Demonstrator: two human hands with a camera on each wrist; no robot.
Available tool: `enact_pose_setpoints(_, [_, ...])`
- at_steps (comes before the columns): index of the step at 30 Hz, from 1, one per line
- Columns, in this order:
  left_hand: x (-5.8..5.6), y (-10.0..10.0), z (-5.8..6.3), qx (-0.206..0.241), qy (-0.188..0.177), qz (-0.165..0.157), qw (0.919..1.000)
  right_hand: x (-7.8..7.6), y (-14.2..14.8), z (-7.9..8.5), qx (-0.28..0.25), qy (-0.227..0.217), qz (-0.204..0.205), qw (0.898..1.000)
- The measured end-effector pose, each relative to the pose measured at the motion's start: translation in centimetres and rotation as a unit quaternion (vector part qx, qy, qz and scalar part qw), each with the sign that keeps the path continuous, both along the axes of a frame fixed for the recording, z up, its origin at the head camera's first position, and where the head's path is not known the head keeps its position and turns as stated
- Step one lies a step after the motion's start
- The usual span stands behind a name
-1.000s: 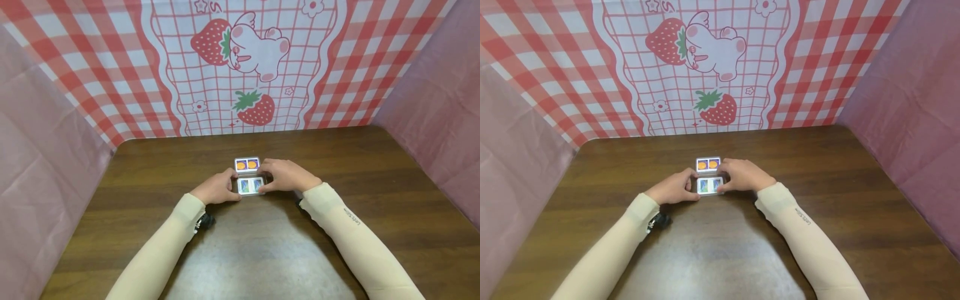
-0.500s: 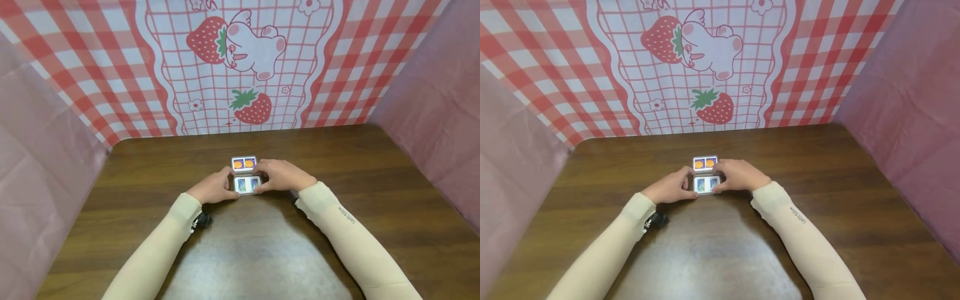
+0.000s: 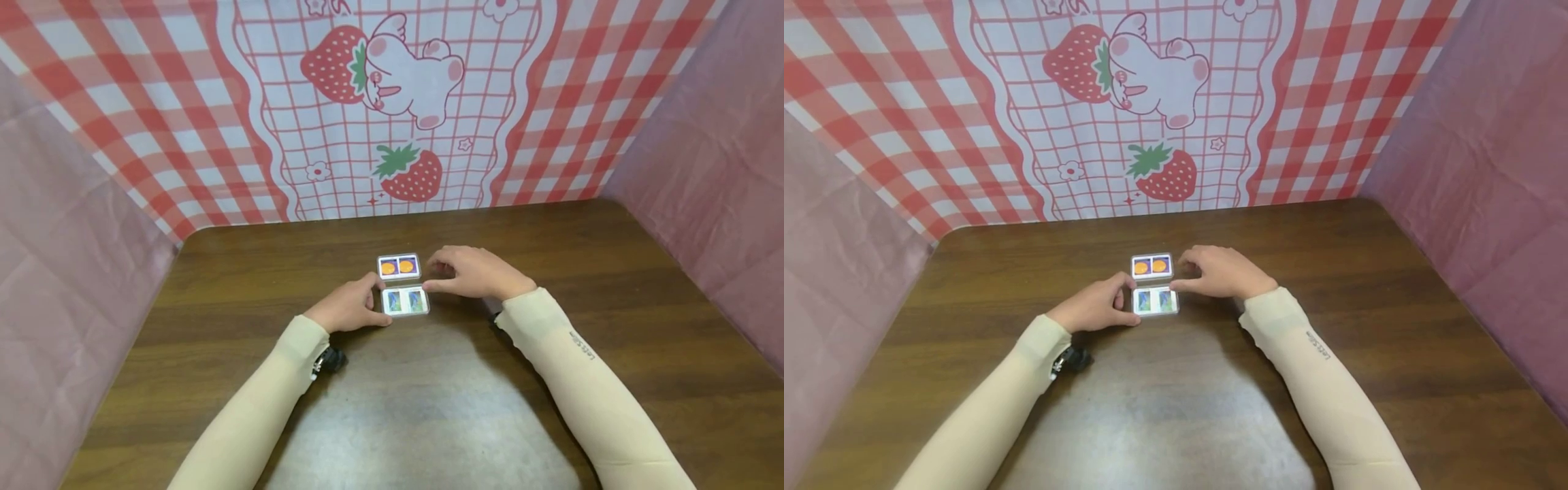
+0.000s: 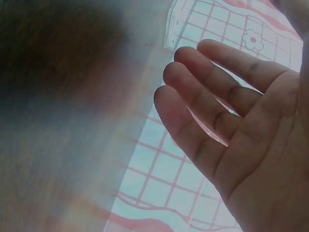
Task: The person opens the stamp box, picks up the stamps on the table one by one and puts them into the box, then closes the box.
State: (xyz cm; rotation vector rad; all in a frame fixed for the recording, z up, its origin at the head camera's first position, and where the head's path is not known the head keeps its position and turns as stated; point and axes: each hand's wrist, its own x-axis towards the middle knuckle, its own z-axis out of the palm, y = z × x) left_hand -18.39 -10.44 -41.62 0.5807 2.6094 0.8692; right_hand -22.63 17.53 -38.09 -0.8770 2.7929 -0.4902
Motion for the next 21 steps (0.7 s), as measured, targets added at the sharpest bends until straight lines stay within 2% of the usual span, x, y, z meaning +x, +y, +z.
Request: enact_pose_setpoints(21, [-0.08, -0.13, 0.02, 0.002, 0.002, 0.003, 1.0000, -0.27, 0.63, 0.25, 0.005, 0.001, -0.003, 1.000])
